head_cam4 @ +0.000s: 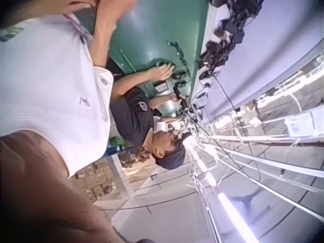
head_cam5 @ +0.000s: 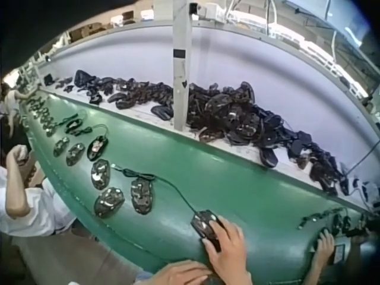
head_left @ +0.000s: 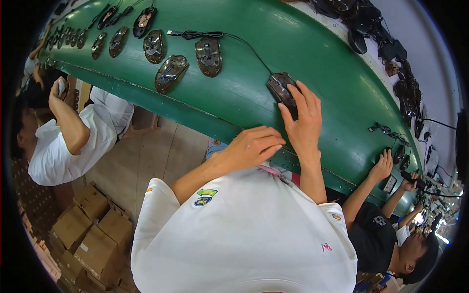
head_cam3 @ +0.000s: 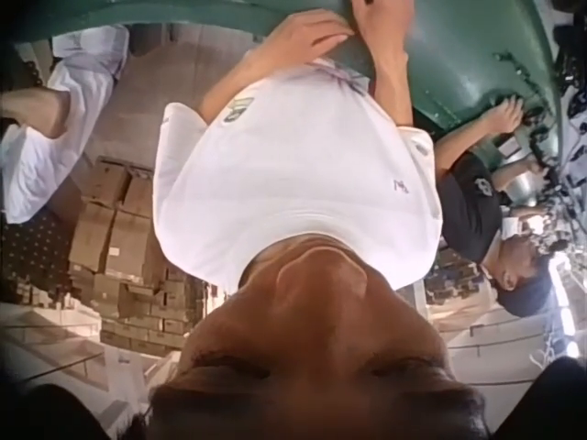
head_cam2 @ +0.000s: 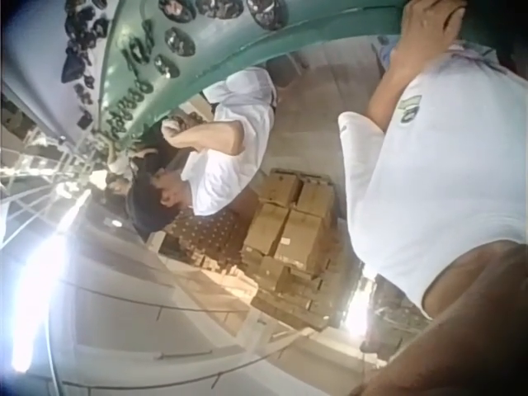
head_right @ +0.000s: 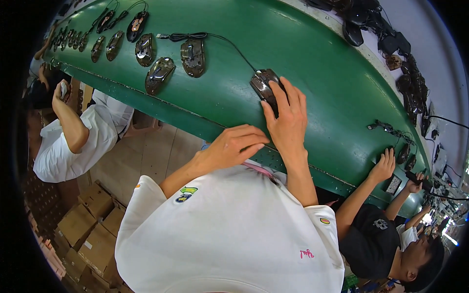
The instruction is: The person assembles computer mice along a conveyor belt by picking up mouse casings and bases, fitting and pressing the components together by hand, and placing the assembled mice back onto the belt.
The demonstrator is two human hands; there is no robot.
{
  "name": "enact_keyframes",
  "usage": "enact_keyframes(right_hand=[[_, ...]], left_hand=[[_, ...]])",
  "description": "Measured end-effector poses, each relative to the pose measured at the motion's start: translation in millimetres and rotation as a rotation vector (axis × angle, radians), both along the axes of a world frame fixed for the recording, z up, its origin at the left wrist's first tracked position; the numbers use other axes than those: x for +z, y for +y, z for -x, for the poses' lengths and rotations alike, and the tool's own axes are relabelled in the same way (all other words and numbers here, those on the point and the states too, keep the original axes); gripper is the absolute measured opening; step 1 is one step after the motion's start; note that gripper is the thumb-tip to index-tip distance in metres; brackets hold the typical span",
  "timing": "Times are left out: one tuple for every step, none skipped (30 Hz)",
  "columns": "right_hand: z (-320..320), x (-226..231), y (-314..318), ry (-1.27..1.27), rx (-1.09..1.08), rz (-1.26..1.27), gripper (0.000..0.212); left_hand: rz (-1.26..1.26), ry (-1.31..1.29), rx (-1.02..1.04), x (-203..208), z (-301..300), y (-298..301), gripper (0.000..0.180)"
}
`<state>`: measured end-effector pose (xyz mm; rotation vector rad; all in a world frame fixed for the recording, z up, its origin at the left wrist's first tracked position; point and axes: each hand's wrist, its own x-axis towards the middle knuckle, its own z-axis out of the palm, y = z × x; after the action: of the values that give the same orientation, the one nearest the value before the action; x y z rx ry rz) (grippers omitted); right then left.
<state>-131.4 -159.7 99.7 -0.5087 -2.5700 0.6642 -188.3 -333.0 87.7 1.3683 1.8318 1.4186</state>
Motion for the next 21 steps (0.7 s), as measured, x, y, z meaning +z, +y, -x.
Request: enact_keyframes(right_hand=[[0, -1, -1, 0.0, 0.0, 0.003, 0.052], [0, -1, -1, -0.007, -0.005, 0.028, 0.053], [-1, -2, 0, -0.014, -0.011, 0.052, 0.053], [-2, -2, 0, -0.022, -0.018, 0.076, 0.054], [-4, -2, 1, -0.03, -0.025, 0.1, 0.054], [-5, -1, 1, -0.031, -0.022, 0.103, 0.054], [-8, 5, 1, -0.018, -0.007, 0.197, 0.055], [-12, 12, -1, -0.004, 0.012, 0.294, 0.055], [-16, 20, -2, 0.009, 0.03, 0.392, 0.056], [-19, 26, -5, 0.021, 0.048, 0.491, 0.057], [-23, 32, -9, 0.021, 0.043, 0.498, 0.057], [-28, 39, -14, 0.032, 0.058, 0.535, 0.057], [-32, 44, -18, 0.042, 0.08, 0.569, 0.058], [-35, 49, -22, 0.052, 0.102, 0.604, 0.058], [-38, 53, -25, 0.062, 0.123, 0.638, 0.059], [-41, 58, -26, 0.062, 0.121, 0.64, 0.059], [-43, 63, -27, 0.075, 0.13, 0.631, 0.059], [-45, 67, -28, 0.087, 0.138, 0.623, 0.059], [-47, 71, -28, 0.1, 0.146, 0.615, 0.06], [-48, 74, -28, 0.114, 0.153, 0.607, 0.06], [-49, 77, -28, 0.112, 0.15, 0.609, 0.06]], left_hand=[[0.003, 0.0, 0.0, 0, 3, -2, 0.014], [0.01, -0.053, 0.046, 0, 6, -2, 0.017], [0.016, -0.106, 0.09, 0, 9, -3, 0.021], [0.023, -0.159, 0.134, -1, 11, -3, 0.025], [0.029, -0.213, 0.178, -1, 13, -2, 0.028], [0.031, -0.213, 0.181, -1, 14, -1, 0.028], [-0.024, -0.372, 0.25, 0, 15, 1, 0.034], [-0.077, -0.528, 0.322, 0, 15, 3, 0.039], [-0.132, -0.684, 0.394, 1, 15, 4, 0.045], [-0.188, -0.84, 0.467, 1, 17, 4, 0.052], [-0.179, -0.839, 0.466, 4, 19, 3, 0.052], [-0.2, -0.89, 0.388, 8, 22, 2, 0.057], [-0.227, -0.94, 0.314, 10, 24, 1, 0.063], [-0.254, -0.99, 0.239, 13, 26, 0, 0.069], [-0.281, -1.039, 0.164, 15, 27, -2, 0.075], [-0.278, -1.039, 0.164, 18, 28, -2, 0.075], [-0.289, -1.03, 0.146, 22, 27, -3, 0.077], [-0.298, -1.022, 0.129, 26, 26, -5, 0.079], [-0.307, -1.014, 0.111, 30, 24, -6, 0.081], [-0.315, -1.005, 0.093, 32, 24, -7, 0.083], [-0.312, -1.008, 0.092, 33, 25, -8, 0.083]])
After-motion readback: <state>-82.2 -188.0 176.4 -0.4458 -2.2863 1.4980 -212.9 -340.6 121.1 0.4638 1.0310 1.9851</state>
